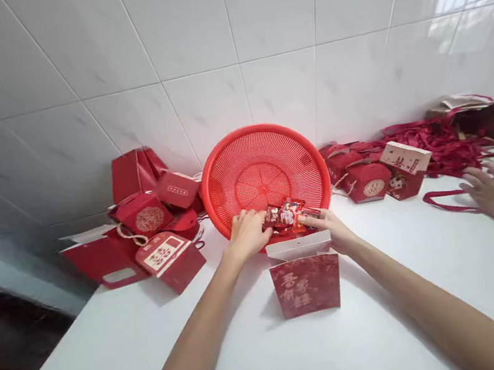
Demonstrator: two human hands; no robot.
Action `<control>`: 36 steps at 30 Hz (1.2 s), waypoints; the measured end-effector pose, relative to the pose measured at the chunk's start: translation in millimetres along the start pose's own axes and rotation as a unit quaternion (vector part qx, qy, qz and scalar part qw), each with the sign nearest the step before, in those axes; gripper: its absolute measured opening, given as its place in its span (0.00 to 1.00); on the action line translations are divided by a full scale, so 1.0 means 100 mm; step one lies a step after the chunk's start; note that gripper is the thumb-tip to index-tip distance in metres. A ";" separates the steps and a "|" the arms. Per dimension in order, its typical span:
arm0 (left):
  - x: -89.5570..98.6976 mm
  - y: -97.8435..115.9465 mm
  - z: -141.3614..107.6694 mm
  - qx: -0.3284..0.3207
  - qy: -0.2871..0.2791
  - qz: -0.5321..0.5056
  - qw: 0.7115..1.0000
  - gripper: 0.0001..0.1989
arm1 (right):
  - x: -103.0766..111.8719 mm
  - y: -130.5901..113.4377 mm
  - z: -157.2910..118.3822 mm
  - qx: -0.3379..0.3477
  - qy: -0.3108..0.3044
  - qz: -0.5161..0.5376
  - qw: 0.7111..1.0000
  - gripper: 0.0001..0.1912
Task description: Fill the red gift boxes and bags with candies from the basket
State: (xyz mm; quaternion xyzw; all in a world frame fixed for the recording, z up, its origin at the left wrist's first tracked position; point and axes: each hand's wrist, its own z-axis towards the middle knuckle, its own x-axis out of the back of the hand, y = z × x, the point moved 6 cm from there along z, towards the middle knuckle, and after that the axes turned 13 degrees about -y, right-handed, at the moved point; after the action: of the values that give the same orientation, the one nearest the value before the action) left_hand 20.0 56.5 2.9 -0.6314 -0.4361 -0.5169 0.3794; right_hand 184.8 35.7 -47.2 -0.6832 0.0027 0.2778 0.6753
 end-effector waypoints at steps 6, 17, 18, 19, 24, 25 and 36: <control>-0.22 -0.01 0.03 -0.035 -0.091 -0.047 0.994 0.14 | -0.03 0.09 -0.01 -0.047 -0.049 -0.050 0.996 0.21; -0.13 0.03 0.12 -0.071 0.015 -0.068 0.995 0.15 | 0.03 0.13 0.00 -0.047 -0.029 -0.050 0.997 0.20; -0.11 0.00 0.12 -0.068 0.033 -0.087 0.993 0.16 | 0.03 0.12 0.00 -0.046 -0.023 -0.048 0.998 0.20; -0.09 -0.04 0.13 -0.065 0.050 -0.112 0.990 0.16 | 0.04 0.11 0.00 -0.044 -0.020 -0.046 0.998 0.21; -0.05 -0.16 0.18 -0.076 0.119 -0.248 0.958 0.17 | 0.05 0.08 0.00 -0.015 -0.020 -0.031 0.999 0.21; -0.05 -0.17 0.18 -0.081 0.132 -0.267 0.951 0.16 | 0.05 0.07 0.01 -0.010 -0.020 -0.028 0.999 0.21; -0.04 -0.21 0.19 -0.158 0.191 -0.474 0.845 0.20 | 0.02 0.04 -0.01 -0.005 -0.020 0.019 1.000 0.21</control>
State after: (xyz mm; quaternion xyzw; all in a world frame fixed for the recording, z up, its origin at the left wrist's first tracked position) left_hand 5.8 80.5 -3.9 -0.2878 -0.5138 -0.8060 0.0594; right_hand 185.0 35.0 -51.9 -0.6808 0.0005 0.3037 0.6665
